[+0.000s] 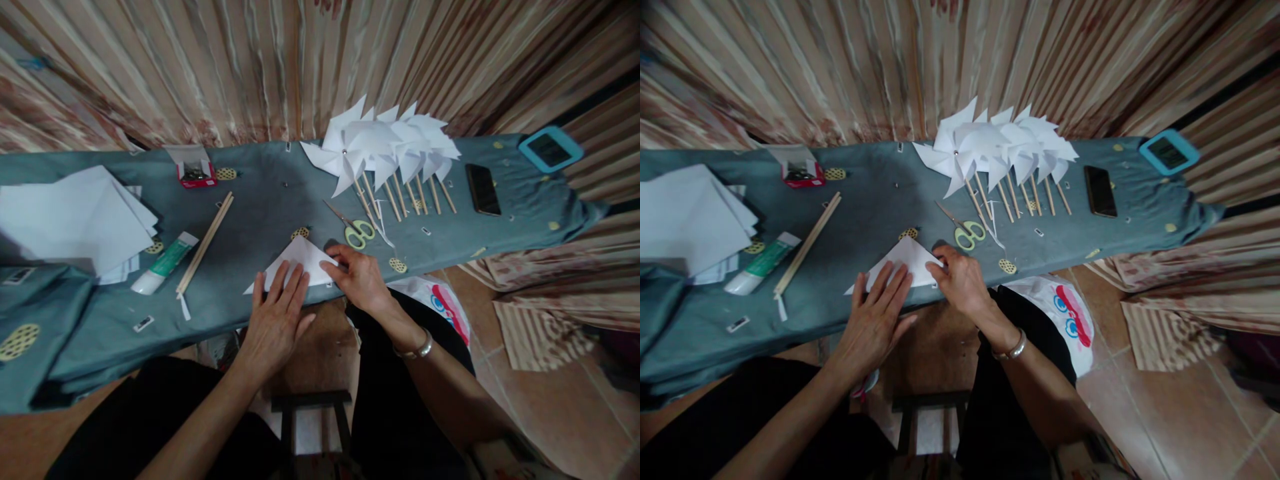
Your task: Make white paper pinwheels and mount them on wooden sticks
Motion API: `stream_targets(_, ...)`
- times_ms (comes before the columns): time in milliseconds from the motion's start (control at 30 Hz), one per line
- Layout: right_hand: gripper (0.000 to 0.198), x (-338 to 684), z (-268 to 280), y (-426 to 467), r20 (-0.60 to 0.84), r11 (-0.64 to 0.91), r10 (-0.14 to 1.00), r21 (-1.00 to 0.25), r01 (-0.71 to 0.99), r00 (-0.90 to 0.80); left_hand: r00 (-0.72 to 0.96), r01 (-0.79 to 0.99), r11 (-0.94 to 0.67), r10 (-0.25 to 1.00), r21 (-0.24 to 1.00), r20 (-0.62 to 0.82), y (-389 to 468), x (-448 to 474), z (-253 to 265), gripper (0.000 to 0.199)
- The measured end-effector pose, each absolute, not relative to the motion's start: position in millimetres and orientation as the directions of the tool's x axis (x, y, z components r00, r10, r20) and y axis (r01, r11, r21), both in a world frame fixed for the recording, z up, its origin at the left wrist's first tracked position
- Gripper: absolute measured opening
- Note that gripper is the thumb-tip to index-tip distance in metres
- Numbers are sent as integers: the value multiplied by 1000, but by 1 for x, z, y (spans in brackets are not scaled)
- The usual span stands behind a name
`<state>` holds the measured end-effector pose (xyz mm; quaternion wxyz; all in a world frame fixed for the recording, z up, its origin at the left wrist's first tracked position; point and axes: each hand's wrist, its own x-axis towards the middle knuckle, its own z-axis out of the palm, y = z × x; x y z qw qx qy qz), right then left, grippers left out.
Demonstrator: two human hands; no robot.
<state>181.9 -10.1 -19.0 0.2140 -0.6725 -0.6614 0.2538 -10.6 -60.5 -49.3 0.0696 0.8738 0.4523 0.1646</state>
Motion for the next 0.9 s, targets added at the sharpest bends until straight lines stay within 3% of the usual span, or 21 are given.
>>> stream_targets(533,25,179,-17,-8,-70,-33,998,-576,817,-9,533,780,-570,821,257,205,-61,-9,-48,60)
stream_targets(733,29,178,-21,-12,7,53,998,-494,868,-57,527,800,-545,838,251,140,-60,-8,-44,58)
stream_targets(900,38,178,-24,-17,172,209,973,-376,903,-154,528,803,-544,839,243,133,-61,-8,-46,59)
